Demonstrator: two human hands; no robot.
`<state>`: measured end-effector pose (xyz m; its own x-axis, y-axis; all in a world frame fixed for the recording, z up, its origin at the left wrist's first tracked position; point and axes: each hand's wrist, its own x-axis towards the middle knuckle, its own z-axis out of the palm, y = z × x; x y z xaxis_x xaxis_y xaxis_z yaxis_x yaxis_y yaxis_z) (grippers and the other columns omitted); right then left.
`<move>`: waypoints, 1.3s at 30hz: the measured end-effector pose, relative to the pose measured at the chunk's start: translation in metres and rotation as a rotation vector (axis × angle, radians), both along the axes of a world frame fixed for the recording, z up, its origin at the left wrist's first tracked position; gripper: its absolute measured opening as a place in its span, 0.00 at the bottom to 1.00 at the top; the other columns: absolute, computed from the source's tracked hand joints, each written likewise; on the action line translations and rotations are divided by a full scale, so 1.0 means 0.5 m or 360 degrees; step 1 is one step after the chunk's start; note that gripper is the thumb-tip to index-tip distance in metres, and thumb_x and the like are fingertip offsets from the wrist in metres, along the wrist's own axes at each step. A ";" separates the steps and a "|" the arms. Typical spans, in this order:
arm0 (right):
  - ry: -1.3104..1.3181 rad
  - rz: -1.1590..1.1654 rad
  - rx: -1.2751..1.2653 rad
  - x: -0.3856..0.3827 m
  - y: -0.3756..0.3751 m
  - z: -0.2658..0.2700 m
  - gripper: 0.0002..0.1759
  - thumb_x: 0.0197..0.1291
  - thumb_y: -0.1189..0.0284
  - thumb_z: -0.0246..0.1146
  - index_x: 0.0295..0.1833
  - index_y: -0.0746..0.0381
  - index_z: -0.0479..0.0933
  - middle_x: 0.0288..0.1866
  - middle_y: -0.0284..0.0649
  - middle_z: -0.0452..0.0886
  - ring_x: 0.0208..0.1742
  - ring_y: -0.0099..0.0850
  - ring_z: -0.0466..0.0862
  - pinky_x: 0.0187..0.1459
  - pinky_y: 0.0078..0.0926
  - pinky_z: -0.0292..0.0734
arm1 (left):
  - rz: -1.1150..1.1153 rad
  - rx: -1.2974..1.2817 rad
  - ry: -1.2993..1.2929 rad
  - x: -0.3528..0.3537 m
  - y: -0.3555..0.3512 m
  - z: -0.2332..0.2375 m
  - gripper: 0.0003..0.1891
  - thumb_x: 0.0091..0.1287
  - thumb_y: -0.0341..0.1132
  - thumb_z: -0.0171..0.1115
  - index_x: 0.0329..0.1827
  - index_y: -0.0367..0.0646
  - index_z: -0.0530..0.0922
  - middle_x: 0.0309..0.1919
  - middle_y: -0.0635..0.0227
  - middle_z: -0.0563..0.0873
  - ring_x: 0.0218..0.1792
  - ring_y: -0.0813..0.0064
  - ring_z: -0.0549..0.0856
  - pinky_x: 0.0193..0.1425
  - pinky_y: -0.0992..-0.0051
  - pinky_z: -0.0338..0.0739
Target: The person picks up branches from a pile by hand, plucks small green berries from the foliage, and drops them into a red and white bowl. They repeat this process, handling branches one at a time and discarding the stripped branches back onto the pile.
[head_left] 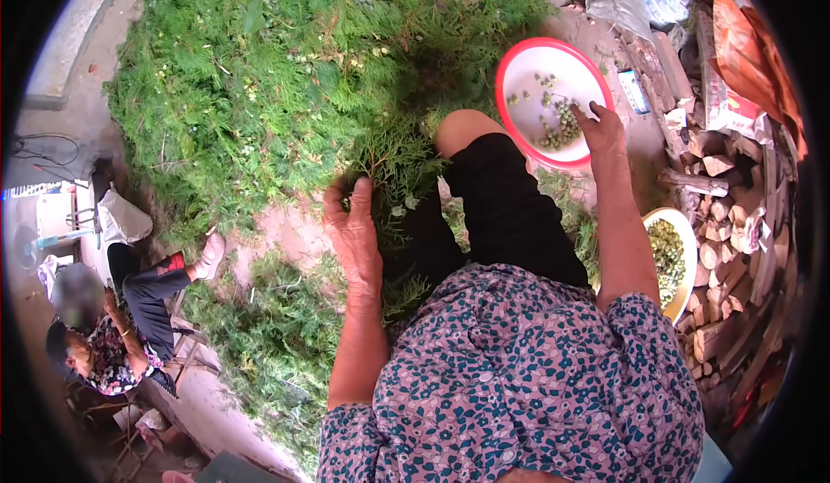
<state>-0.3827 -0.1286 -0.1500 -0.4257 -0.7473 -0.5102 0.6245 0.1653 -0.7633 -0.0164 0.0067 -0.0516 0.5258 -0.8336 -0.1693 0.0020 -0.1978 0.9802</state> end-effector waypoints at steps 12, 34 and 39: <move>0.1291 0.1596 -0.0887 0.316 0.161 0.256 0.08 0.51 0.76 0.63 0.38 0.64 0.78 0.31 0.38 0.79 0.29 0.27 0.80 0.29 0.21 0.73 | -0.0298 -0.0330 -0.0020 0.023 0.035 0.004 0.08 0.54 0.22 0.61 0.37 0.40 0.79 0.48 0.62 0.75 0.51 0.71 0.74 0.55 0.75 0.67; 0.0263 0.1900 -0.0503 0.429 0.196 0.189 0.07 0.60 0.74 0.56 0.40 0.66 0.74 0.32 0.37 0.77 0.26 0.21 0.77 0.27 0.19 0.72 | -0.0462 -0.0027 -0.0771 0.003 0.058 0.022 0.08 0.50 0.24 0.63 0.33 0.33 0.80 0.40 0.57 0.79 0.40 0.65 0.79 0.45 0.74 0.72; -0.0437 0.1541 -0.0294 0.434 0.206 0.195 0.08 0.62 0.70 0.53 0.39 0.64 0.72 0.27 0.35 0.75 0.21 0.22 0.74 0.21 0.17 0.67 | -0.0416 -0.0144 -0.0695 -0.017 0.046 0.029 0.08 0.50 0.23 0.63 0.33 0.32 0.80 0.39 0.58 0.79 0.40 0.66 0.78 0.46 0.75 0.71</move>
<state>-0.1655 -0.0254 -0.0526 0.5168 -0.7853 -0.3410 0.4426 0.5860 -0.6787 -0.0248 0.0295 -0.0371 0.3036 -0.9477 0.0983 -0.4494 -0.0515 0.8918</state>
